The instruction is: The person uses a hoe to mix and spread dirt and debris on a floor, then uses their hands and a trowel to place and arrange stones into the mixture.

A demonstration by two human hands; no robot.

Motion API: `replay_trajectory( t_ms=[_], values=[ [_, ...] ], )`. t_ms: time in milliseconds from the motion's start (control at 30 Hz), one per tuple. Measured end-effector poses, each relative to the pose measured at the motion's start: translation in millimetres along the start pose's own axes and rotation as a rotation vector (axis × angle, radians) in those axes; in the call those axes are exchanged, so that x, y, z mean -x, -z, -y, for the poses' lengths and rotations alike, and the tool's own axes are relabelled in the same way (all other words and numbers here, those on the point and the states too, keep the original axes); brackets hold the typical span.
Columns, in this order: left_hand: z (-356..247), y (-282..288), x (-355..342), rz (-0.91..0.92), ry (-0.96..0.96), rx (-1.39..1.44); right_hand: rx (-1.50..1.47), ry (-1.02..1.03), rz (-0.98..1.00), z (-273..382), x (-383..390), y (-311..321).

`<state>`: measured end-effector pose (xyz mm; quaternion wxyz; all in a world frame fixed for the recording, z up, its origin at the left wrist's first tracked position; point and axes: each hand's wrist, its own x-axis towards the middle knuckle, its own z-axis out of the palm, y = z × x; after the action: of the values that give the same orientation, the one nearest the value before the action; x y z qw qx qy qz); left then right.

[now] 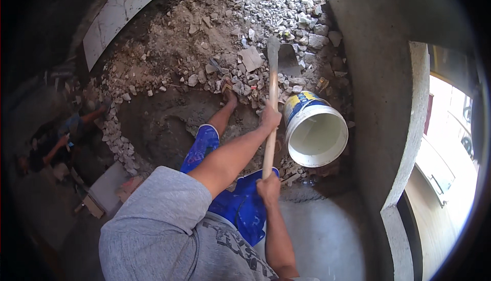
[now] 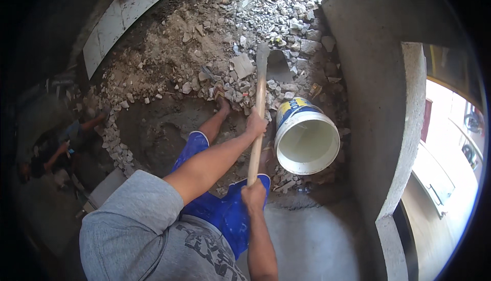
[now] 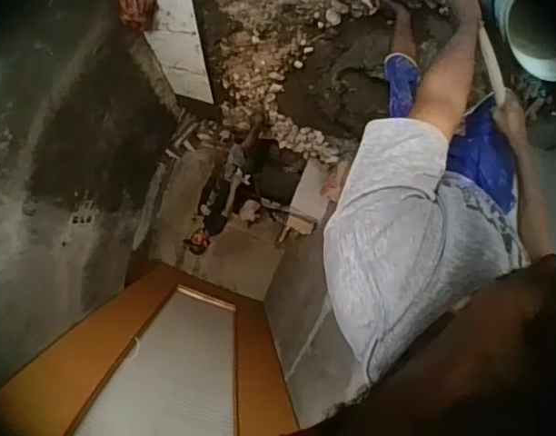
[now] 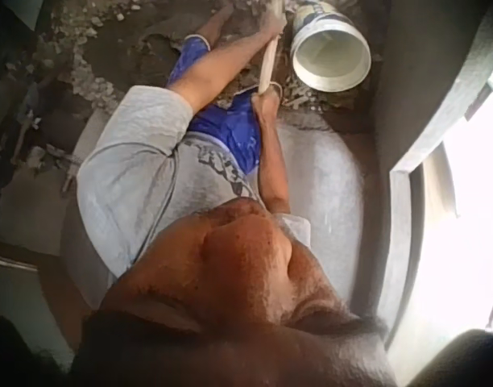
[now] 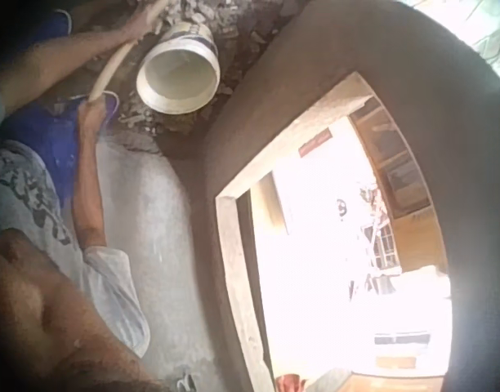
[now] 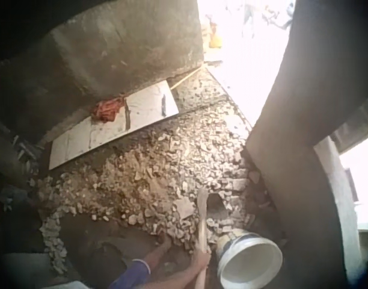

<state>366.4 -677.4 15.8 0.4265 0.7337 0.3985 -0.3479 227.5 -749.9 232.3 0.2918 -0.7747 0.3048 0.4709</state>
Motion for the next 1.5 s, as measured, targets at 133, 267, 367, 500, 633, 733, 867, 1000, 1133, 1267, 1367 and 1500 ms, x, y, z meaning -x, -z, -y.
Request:
replay_trajectory(
  t_ms=[133,267,367,500,633,733,867,1000,1133,1267,1367,1500],
  values=[
    [66,10,28,-0.15,-0.036,0.017,0.133,0.029,0.078,-46,8,-40],
    [100,-14,85,-0.073,0.073,0.269,0.262,0.065,0.04,-129,23,-44],
    [161,-9,98,-0.141,0.117,0.362,0.365,0.132,0.073,-151,41,-49],
    [186,-22,135,-0.067,0.148,0.508,0.413,0.165,0.036,-187,65,-54],
    [131,-13,158,0.045,0.01,0.692,0.418,0.217,-0.091,-193,58,-46],
    [100,31,83,-0.125,-0.167,0.78,0.367,0.364,-0.146,-132,0,-68],
    [21,82,4,-0.243,-0.221,0.516,0.344,0.441,-0.192,-28,-70,-52],
    [55,68,-24,-0.378,-0.116,0.151,0.322,0.443,-0.155,-27,-76,-73],
    [144,30,18,-0.233,-0.002,0.636,0.518,0.338,-0.041,-89,-35,-77],
    [194,-4,93,-0.135,0.114,0.702,0.624,0.244,-0.061,-155,15,-76],
    [202,-14,135,-0.031,0.091,0.727,0.603,0.237,-0.079,-196,38,-72],
    [194,-17,174,0.054,0.061,0.754,0.58,0.228,-0.118,-218,67,-66]
  ],
)
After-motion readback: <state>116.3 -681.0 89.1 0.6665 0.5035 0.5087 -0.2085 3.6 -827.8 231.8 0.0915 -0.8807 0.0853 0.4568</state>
